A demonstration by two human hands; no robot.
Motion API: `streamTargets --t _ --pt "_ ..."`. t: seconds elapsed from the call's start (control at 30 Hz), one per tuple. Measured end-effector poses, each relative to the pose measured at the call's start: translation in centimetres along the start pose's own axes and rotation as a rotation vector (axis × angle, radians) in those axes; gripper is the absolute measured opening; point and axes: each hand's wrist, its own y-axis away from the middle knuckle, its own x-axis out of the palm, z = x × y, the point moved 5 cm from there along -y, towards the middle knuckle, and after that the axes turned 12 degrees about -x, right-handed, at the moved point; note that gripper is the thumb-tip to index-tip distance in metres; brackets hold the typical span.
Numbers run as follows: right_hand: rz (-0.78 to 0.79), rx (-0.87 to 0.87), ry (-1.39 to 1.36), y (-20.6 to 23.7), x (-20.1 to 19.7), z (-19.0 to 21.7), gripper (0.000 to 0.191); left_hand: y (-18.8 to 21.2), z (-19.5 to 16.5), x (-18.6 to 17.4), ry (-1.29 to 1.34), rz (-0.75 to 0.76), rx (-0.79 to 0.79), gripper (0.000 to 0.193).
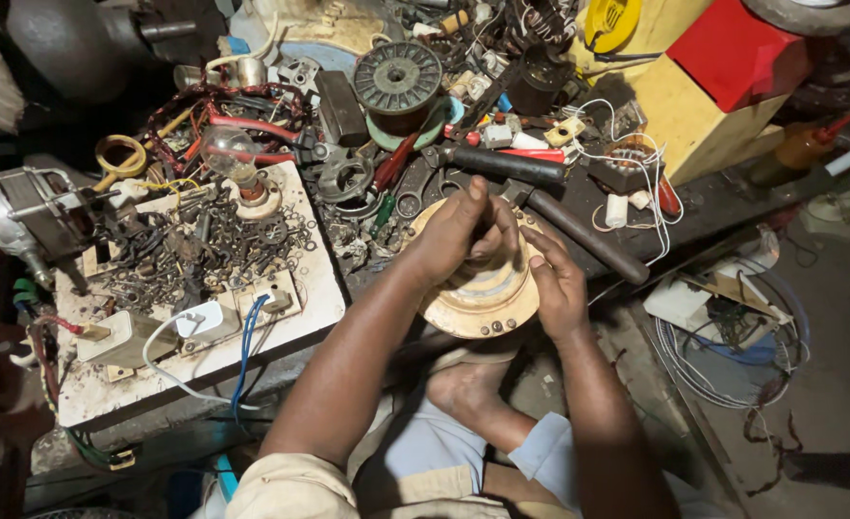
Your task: The person sits on the floor at a cluttered workbench repairing a circular fan motor base. They hold the round base plate steady with one hand and use a screwdriver to tighten screws around its edge, repositioning the part and picking up fasteners from the bench as they work around it.
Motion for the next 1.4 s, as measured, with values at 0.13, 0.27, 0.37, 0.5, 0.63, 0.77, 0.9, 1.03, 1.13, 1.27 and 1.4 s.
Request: streamTargets --t 0.13,0.27,0.37,0.5,0.63,0.77,0.9,1.03,1.13,1.27,1.4 --pt "-0.009 0.042 -0.037 -0.1 0.3 0.4 0.039 0.2 0.1 0.0 0.011 -0.045 0.015 0.086" --pt "0.004 0.015 -0.013 -0.5 0.5 1.1 0.039 0.5 0.1 0.0 -0.062 -0.08 0.072 0.085" --pt "-0.008 0.029 -0.025 -0.5 0.7 1.3 0.038 0.6 0.0 0.1 -0.154 -0.108 0.131 0.085" --pt "-0.011 0.017 -0.053 -0.5 0.9 1.6 0.037 0.6 0.2 0.1 -0.156 -0.133 0.137 0.082" --pt "-0.002 -0.018 -0.04 -0.6 0.8 1.6 0.038 1.5 0.8 0.8 0.072 -0.205 0.147 0.064" --pt "-0.013 0.035 -0.037 -0.5 0.6 0.8 0.04 2.8 1.1 2.4 -0.016 -0.407 0.266 0.053" --pt "-0.004 0.024 -0.011 -0.4 0.4 0.2 0.042 4.0 0.3 4.3 -0.349 -0.587 0.457 0.052" --pt "-0.021 0.049 -0.031 -0.3 0.2 -0.1 0.04 3.2 0.2 4.3 -0.328 -0.64 0.4 0.05" --pt "-0.016 0.045 -0.036 -0.2 0.2 -0.2 0.04 2.5 0.3 3.7 -0.266 -0.669 0.305 0.051" --pt "-0.025 0.058 -0.079 -0.2 0.3 -0.1 0.039 1.9 0.3 3.3 -0.245 -0.688 0.276 0.058" --pt "0.015 -0.057 -0.096 -0.4 0.5 0.8 0.039 1.6 0.0 3.1 -0.236 -0.636 0.315 0.065"
